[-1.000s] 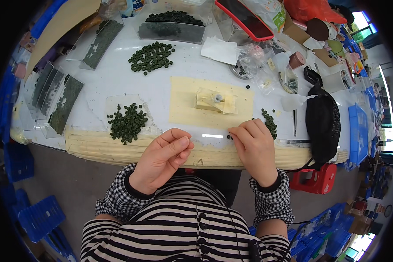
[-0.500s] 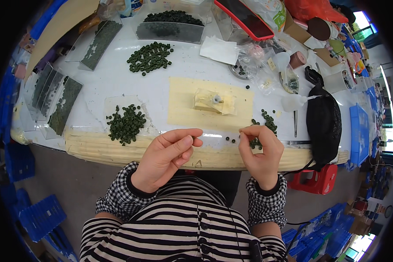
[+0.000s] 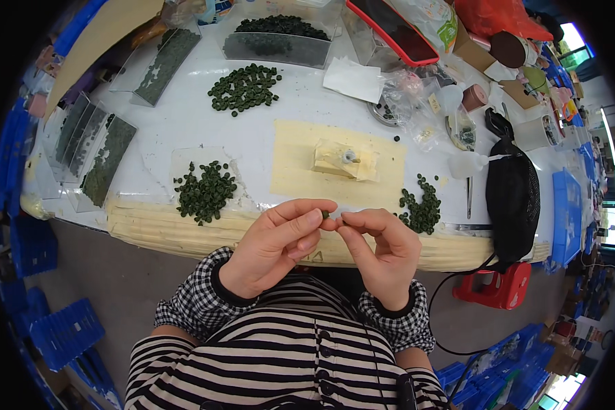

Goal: Assembling small green components onto thin metal stems at a factory workbench.

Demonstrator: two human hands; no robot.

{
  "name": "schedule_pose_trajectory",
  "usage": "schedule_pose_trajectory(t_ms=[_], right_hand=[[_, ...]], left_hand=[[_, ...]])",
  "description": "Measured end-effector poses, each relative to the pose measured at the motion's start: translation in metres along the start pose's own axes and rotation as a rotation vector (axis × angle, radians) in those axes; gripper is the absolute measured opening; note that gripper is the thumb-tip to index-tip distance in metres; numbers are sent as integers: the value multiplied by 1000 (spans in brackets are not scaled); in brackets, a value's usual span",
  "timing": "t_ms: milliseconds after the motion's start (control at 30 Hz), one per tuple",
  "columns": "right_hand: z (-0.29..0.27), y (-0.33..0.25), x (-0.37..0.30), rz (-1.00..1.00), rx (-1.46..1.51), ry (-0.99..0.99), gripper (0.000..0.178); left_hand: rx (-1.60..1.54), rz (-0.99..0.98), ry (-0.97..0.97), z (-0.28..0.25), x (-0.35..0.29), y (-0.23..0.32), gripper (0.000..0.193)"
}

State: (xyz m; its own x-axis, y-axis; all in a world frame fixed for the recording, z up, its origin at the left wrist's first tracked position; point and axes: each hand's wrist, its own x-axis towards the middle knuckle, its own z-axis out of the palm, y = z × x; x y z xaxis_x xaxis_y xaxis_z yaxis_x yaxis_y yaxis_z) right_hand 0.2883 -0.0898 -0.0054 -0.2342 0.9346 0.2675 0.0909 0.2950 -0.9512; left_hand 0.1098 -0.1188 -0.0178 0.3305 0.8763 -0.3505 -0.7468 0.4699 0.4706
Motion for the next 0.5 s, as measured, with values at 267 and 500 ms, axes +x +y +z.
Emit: schedule_pose_trajectory(t_ms=[267,500], right_hand=[[-3,4,0,-48,-6,-79,17],[1,4,-3,130,149,-16,15]], left_hand=[[-10,25,-45,-4,-1,-3,25],[61,64,-43,-8,-2,-5,22]])
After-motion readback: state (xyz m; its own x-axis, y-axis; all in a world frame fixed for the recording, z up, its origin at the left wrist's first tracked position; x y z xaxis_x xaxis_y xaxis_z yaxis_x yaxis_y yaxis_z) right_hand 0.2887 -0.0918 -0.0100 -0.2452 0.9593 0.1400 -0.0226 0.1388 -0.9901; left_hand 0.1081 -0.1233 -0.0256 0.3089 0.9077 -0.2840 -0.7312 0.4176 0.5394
